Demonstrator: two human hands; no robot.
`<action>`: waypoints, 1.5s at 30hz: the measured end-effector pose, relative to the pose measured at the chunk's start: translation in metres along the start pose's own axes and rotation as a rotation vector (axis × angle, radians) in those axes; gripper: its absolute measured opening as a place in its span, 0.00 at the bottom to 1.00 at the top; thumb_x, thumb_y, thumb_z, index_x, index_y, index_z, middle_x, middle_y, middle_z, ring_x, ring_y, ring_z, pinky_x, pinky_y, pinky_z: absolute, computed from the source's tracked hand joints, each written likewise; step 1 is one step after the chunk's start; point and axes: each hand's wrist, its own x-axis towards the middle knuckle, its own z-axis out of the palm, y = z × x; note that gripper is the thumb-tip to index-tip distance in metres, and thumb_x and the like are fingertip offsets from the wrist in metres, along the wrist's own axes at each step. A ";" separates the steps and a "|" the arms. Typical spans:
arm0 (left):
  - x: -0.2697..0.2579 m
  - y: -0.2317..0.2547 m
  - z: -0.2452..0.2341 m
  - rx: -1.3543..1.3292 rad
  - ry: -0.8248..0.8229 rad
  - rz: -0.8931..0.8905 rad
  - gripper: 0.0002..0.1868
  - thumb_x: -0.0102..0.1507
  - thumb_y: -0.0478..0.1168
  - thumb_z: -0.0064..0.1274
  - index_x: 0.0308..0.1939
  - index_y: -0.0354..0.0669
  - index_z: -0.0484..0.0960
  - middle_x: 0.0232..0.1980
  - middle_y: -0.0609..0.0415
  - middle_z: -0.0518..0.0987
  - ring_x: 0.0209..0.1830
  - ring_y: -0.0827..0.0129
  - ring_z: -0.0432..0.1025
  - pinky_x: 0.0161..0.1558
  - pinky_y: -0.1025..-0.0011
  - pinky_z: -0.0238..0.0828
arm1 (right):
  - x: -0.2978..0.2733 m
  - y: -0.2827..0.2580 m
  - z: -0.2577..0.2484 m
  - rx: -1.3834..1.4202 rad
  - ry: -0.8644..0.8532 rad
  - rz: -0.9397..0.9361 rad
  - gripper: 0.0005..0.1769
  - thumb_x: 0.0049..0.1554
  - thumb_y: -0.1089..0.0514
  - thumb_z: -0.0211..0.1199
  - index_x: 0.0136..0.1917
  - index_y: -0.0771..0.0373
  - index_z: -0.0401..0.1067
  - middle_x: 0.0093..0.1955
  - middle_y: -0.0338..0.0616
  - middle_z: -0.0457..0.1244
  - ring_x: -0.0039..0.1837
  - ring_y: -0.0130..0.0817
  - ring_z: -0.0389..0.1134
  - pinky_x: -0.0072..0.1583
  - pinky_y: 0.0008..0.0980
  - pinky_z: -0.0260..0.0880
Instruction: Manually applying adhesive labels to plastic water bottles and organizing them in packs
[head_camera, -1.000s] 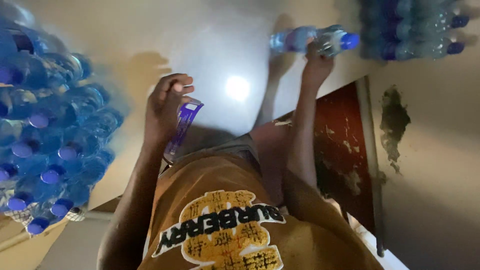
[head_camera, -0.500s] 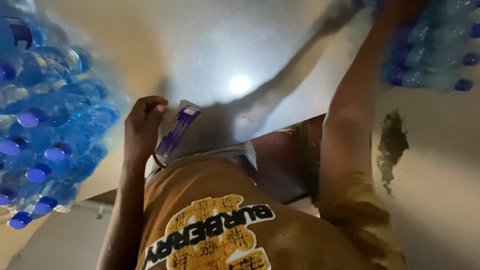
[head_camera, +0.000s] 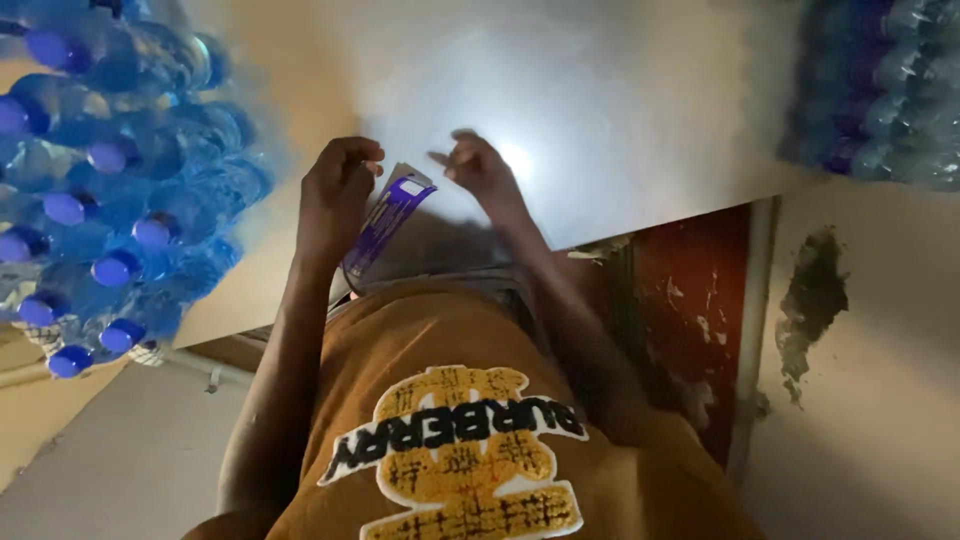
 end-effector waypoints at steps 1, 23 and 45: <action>-0.002 0.001 0.000 -0.030 0.003 0.001 0.12 0.77 0.39 0.49 0.61 0.40 0.82 0.58 0.40 0.84 0.59 0.55 0.81 0.61 0.52 0.75 | -0.037 -0.062 0.014 -0.028 0.012 -0.081 0.29 0.54 0.49 0.83 0.64 0.58 0.77 0.49 0.39 0.66 0.51 0.31 0.68 0.55 0.30 0.67; 0.054 0.014 0.040 -0.117 -0.804 0.307 0.19 0.73 0.33 0.43 0.67 0.33 0.78 0.53 0.39 0.83 0.60 0.52 0.76 0.66 0.52 0.71 | -0.098 -0.230 0.000 -0.075 0.309 -0.513 0.07 0.71 0.64 0.62 0.58 0.57 0.80 0.64 0.44 0.68 0.63 0.41 0.68 0.65 0.42 0.70; 0.011 0.037 0.077 -0.349 -0.323 0.476 0.09 0.70 0.33 0.66 0.53 0.40 0.84 0.47 0.44 0.86 0.50 0.62 0.81 0.53 0.63 0.79 | -0.115 -0.246 0.002 0.700 0.470 -0.178 0.07 0.70 0.60 0.63 0.55 0.68 0.73 0.35 0.47 0.59 0.34 0.35 0.68 0.38 0.28 0.69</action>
